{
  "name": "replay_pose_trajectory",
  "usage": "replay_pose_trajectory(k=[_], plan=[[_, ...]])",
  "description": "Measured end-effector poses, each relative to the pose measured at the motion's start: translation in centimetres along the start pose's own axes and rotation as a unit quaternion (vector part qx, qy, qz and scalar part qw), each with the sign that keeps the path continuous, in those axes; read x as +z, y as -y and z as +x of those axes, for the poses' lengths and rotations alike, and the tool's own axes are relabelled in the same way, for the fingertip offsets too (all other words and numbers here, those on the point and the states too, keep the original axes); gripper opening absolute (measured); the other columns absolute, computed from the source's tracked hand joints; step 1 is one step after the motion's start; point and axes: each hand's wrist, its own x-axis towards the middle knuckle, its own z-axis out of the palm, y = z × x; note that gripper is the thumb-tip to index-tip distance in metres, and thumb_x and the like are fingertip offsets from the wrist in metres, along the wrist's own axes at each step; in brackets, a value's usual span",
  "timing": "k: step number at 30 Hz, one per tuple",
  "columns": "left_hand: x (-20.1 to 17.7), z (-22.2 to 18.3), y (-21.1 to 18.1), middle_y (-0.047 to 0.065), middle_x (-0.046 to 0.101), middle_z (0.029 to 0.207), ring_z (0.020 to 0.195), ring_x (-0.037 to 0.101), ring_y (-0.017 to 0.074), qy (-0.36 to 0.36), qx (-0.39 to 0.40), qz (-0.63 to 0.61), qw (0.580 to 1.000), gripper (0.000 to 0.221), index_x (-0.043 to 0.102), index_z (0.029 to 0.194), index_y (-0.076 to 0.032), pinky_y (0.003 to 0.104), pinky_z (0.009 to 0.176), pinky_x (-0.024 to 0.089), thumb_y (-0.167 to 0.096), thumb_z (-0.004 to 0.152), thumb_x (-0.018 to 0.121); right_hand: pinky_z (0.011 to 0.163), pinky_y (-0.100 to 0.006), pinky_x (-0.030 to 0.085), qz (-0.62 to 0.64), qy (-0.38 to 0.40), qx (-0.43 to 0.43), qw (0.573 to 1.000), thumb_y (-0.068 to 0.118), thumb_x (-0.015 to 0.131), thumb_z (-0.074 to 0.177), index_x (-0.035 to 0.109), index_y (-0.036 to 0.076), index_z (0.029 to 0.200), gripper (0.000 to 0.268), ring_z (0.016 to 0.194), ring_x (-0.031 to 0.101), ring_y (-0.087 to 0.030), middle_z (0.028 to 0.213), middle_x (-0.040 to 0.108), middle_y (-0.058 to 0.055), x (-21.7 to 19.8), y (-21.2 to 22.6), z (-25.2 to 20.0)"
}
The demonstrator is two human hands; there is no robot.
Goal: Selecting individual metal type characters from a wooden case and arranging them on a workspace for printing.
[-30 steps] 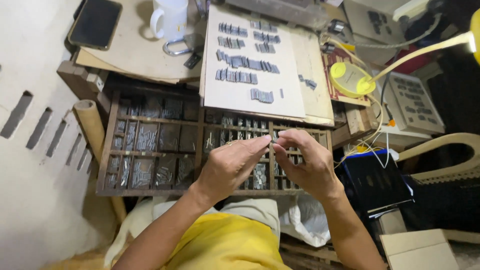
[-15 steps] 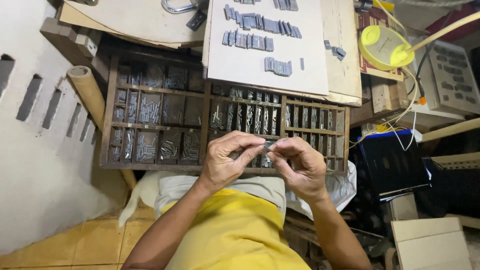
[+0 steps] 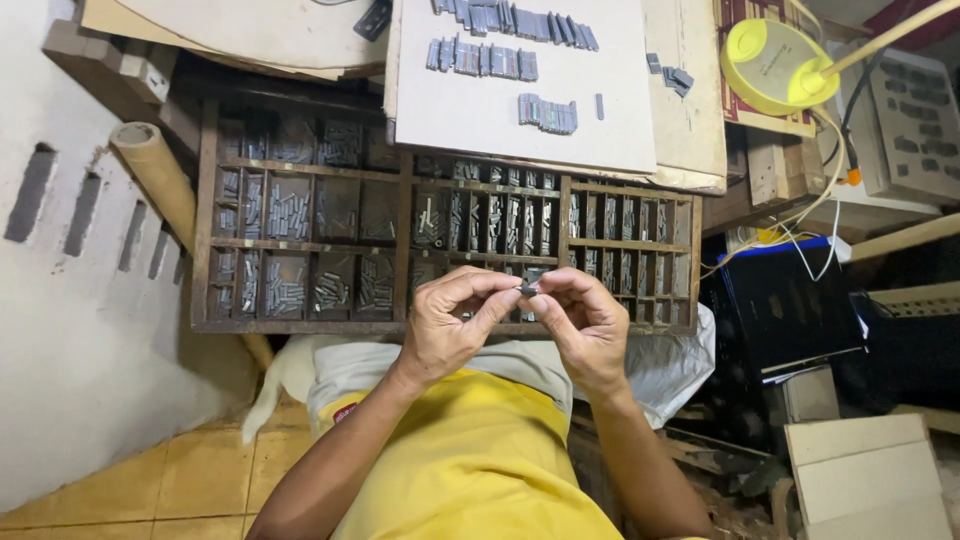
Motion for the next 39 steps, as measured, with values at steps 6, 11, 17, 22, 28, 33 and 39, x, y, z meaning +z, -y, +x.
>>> replay_pose_trajectory(k=[6, 11, 17, 22, 28, 33, 39], plan=[[0.5, -0.3, 0.6, 0.011, 0.079, 0.087, 0.074, 0.075, 0.0199, 0.027, 0.012, 0.047, 0.998, 0.007, 0.081, 0.098, -0.006, 0.031, 0.062, 0.061, -0.007, 0.093, 0.076, 0.075, -0.032, 0.062, -0.045, -0.031, -0.035, 0.998, -0.01, 0.073, 0.09, 0.069, -0.01, 0.109, 0.02, 0.082, 0.075, -0.019, 0.092, 0.073, -0.018, 0.5, -0.1, -0.9], [0.5, -0.6, 2.0, 0.01, 0.08, 0.09, 0.082, 0.078, 0.0238, 0.034, 0.043, 0.057, 0.997, 0.012, 0.083, 0.101, -0.008, 0.034, 0.07, 0.061, -0.004, 0.092, 0.076, 0.077, -0.033, 0.061, -0.095, -0.044, -0.053, 0.993, -0.008, 0.073, 0.091, 0.069, -0.01, 0.112, 0.021, 0.083, 0.072, -0.018, 0.092, 0.072, -0.017, 0.7, -0.4, -1.5], [0.4, -0.9, 3.4, 0.012, 0.08, 0.092, 0.084, 0.078, 0.0268, 0.056, 0.072, 0.087, 0.992, 0.014, 0.082, 0.103, -0.007, 0.037, 0.072, 0.062, -0.002, 0.091, 0.076, 0.074, -0.034, 0.06, -0.145, -0.022, -0.06, 0.987, -0.005, 0.071, 0.093, 0.074, -0.005, 0.104, 0.011, 0.084, 0.073, -0.023, 0.091, 0.071, -0.017, 0.1, 0.4, -1.1], [0.9, -1.9, 4.5, 0.015, 0.079, 0.102, 0.089, 0.077, 0.0331, 0.12, 0.001, 0.129, 0.984, 0.024, 0.079, 0.113, -0.007, 0.038, 0.067, 0.064, -0.004, 0.09, 0.076, 0.074, -0.033, 0.059, -0.155, -0.107, 0.03, 0.982, -0.001, 0.074, 0.091, 0.075, -0.002, 0.105, 0.014, 0.083, 0.07, -0.019, 0.093, 0.073, -0.015, -3.7, -5.8, -4.0], [0.6, -2.7, 5.0, 0.025, 0.075, 0.109, 0.095, 0.074, 0.0426, 0.146, -0.083, 0.162, 0.972, 0.034, 0.074, 0.123, -0.001, 0.044, 0.069, 0.065, -0.004, 0.09, 0.075, 0.069, -0.035, 0.056, -0.276, -0.253, 0.1, 0.922, 0.003, 0.07, 0.094, 0.074, -0.001, 0.106, 0.013, 0.078, 0.067, -0.018, 0.086, 0.073, -0.016, -13.6, -12.9, -4.5], [1.2, -3.0, 5.7, 0.019, 0.077, 0.108, 0.094, 0.075, 0.0371, 0.17, -0.091, 0.19, 0.963, 0.034, 0.076, 0.122, -0.007, 0.039, 0.069, 0.065, -0.008, 0.088, 0.077, 0.072, -0.043, 0.054, -0.329, -0.287, 0.096, 0.894, 0.003, 0.069, 0.094, 0.073, -0.006, 0.106, 0.016, 0.081, 0.067, -0.025, 0.087, 0.072, -0.025, -17.6, -15.1, -1.9], [1.4, -3.1, 6.5, 0.017, 0.078, 0.109, 0.098, 0.075, 0.0369, 0.184, -0.088, 0.21, 0.956, 0.031, 0.077, 0.121, -0.006, 0.04, 0.073, 0.065, -0.011, 0.09, 0.077, 0.066, -0.036, 0.06, -0.26, -0.234, 0.129, 0.928, 0.004, 0.071, 0.096, 0.073, -0.002, 0.115, 0.02, 0.079, 0.07, -0.02, 0.089, 0.074, -0.019, -14.9, -14.9, -3.5]])
